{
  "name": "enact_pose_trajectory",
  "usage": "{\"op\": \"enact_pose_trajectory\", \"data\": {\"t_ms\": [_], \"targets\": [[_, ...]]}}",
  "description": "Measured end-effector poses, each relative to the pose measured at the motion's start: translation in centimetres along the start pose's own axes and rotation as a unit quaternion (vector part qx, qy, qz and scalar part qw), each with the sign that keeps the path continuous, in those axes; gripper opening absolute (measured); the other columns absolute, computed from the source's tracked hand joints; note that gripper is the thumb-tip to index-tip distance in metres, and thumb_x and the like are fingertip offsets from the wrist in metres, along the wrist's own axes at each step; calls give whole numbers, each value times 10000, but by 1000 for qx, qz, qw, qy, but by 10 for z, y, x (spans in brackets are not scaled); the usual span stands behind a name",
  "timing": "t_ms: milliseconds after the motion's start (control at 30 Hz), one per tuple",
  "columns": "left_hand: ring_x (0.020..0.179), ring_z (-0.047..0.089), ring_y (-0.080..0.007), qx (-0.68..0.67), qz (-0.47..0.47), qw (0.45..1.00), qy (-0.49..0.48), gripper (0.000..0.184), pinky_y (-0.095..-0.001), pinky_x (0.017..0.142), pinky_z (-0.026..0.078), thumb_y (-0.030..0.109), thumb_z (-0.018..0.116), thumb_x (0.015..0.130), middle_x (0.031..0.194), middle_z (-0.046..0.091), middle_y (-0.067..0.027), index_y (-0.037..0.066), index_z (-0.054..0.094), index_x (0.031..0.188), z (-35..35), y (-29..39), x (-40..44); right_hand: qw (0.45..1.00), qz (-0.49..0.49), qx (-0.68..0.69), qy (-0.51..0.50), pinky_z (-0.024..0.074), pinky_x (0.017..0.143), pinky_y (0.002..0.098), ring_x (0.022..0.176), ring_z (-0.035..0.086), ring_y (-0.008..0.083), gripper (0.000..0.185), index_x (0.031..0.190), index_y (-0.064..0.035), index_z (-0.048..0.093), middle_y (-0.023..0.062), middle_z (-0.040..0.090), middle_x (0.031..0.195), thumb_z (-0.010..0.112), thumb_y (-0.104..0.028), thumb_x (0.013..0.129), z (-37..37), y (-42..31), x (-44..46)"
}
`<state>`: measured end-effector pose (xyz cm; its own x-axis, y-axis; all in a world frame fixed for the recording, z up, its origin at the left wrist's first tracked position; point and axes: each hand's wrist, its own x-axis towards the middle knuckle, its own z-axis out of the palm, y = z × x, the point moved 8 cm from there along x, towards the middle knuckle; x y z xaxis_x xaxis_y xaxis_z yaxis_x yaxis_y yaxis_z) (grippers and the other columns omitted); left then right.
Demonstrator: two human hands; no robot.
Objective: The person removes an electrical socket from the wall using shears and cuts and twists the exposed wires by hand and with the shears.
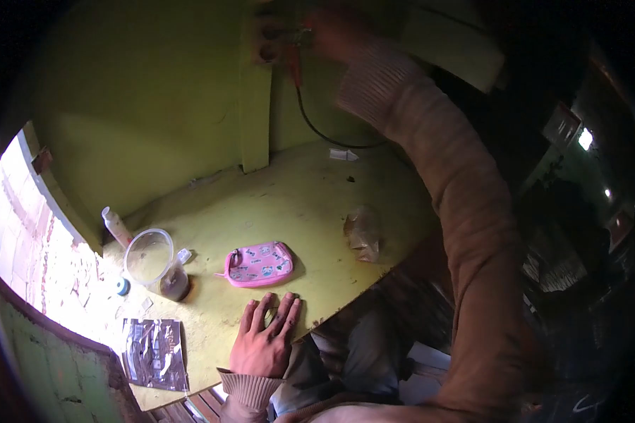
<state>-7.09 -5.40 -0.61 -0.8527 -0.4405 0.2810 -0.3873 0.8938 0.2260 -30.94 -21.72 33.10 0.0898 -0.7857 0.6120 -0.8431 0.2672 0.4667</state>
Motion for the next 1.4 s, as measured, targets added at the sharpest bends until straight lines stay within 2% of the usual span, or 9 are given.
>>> {"op": "enact_pose_trajectory", "data": {"t_ms": [67,400,700,800,867,1100,1167,1300,1400], "targets": [[1373,384,-329,-2,9,1000,1,658,-488,1167,261,142,484,837,1514,422,-55,128,380,1487,-1,2,0,991,-18,-35,129,546,751,489,849,685,363,218,882,4,702,221,690,902,564,-165,873,-3,2,-4],[1368,388,-326,14,14,1000,6,651,-484,1166,264,155,496,844,1507,428,-58,118,379,1484,2,1,-1,994,76,13,79,549,733,486,817,690,373,238,838,-12,711,217,692,847,608,-227,843,-12,-1,-6],[1343,420,-330,8,22,999,22,644,-486,1144,291,168,521,840,1485,452,-79,94,398,1468,-2,1,-1,987,-111,-104,49,547,691,478,791,689,359,205,807,-11,717,225,679,830,571,-155,818,-12,-44,-9],[1345,418,-331,16,26,999,26,636,-488,1144,291,176,517,846,1479,459,-81,91,401,1465,0,0,-2,983,-92,-63,148,542,677,478,767,684,357,203,774,-8,710,217,675,802,573,-152,814,-10,-34,-6],[1344,420,-324,39,25,998,34,667,-480,1152,281,407,603,885,1478,466,-55,138,411,1465,3,-1,-3,991,-84,-83,69,545,630,438,753,683,305,298,914,-41,656,148,687,852,561,-322,939,11,-23,1],[1347,417,-325,36,25,998,34,695,-479,1152,282,434,606,877,1478,466,-60,139,399,1471,3,-1,-3,995,67,18,75,558,727,466,814,680,347,234,955,-60,664,154,680,909,547,-261,926,3,-2,0],[1347,418,-337,2,25,999,26,642,-497,1150,276,180,523,849,1498,435,-80,96,392,1472,1,0,-4,993,-22,-40,112,542,681,479,774,682,360,203,784,-8,706,218,679,824,564,-150,816,-4,-23,-5],[1347,417,-337,2,26,999,26,640,-495,1149,280,178,530,848,1496,439,-76,97,399,1469,2,-1,-4,995,-50,-38,81,545,682,467,754,683,333,207,778,-11,703,206,687,834,552,-138,840,-6,-54,-10],[1345,419,-323,27,24,999,39,676,-480,1151,282,411,612,871,1465,482,-61,133,421,1456,3,-2,-4,971,-118,-25,207,566,736,455,843,675,347,181,1002,-74,650,144,659,1020,519,-166,915,2,-70,-29]]}}
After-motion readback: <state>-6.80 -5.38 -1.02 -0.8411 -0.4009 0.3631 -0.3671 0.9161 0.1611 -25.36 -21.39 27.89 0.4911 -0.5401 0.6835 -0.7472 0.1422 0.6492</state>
